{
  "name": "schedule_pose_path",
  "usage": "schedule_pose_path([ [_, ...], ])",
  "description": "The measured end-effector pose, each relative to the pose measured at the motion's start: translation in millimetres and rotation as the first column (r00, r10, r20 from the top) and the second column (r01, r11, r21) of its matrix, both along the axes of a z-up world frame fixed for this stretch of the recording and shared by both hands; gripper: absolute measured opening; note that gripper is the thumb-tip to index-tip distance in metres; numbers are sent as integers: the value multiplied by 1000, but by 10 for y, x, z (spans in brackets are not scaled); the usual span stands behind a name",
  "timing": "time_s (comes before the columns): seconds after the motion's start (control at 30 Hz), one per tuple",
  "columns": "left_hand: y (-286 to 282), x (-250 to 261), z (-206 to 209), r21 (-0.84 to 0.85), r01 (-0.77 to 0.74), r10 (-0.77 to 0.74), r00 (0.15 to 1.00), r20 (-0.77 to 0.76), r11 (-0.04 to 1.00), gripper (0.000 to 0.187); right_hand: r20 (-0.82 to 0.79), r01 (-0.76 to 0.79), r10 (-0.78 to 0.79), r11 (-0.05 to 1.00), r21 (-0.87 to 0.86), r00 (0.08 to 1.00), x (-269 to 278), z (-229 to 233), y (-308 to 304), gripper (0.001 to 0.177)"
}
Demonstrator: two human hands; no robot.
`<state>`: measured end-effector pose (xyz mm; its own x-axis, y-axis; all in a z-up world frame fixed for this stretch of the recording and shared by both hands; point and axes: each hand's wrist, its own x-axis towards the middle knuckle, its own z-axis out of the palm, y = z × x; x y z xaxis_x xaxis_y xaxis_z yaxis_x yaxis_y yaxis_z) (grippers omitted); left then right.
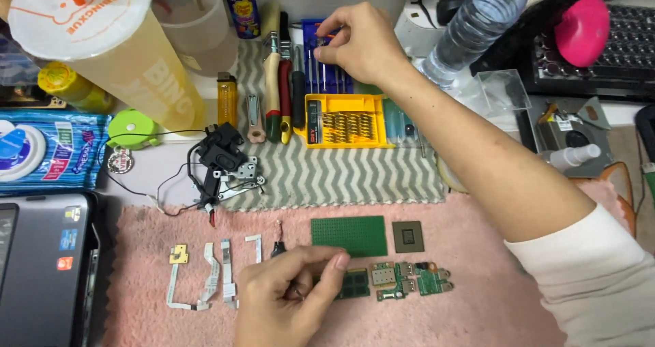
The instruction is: The person works on a small green circuit board, using a red-handled screwdriver to manipulate components and a metal pick to probe the board's surface. The workspace contains various disassembled laptop parts, including a motherboard, RAM, and ribbon cables.
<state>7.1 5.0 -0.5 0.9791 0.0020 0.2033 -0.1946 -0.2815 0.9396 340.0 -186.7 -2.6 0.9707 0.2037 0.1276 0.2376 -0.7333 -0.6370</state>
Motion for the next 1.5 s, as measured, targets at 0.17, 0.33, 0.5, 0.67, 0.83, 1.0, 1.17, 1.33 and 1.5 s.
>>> schedule_pose_path([
  [0.17,-6,-16,-32,9,-4,5,1000,-21,1000,17,-24,20,-22,996,-91,999,-55,4,33,34],
  [0.33,2,-18,-41,-5,8,-8,1000,-12,1000,19,-72,32,-40,994,-100,997,-117,90,62,38],
  [0.5,-6,-19,-76,-6,3,-3,1000,-14,1000,18,69,-27,33,996,-85,997,-184,158,72,43],
  [0.67,6,-20,-63,-34,39,-39,999,4,999,17,131,-49,66,991,-127,989,-140,120,1,34],
  [0.83,-2,-20,-70,-12,36,-35,999,41,999,13,152,-184,196,979,-91,969,-356,206,28,36],
  [1.0,21,-31,3,13,51,-51,999,-3,999,17,264,-213,220,975,-55,939,-515,176,-123,46],
  [1.17,22,-59,-31,60,31,-27,997,-67,998,16,122,-251,244,966,53,962,-1484,622,-263,29],
  [1.33,-7,-121,74,116,106,-95,991,-95,988,14,-56,-175,181,980,94,982,-2717,866,-790,22],
  [1.5,-114,-209,142,251,162,-157,987,-41,954,11,-8,-70,73,982,174,997,-3595,790,-1333,18],
])
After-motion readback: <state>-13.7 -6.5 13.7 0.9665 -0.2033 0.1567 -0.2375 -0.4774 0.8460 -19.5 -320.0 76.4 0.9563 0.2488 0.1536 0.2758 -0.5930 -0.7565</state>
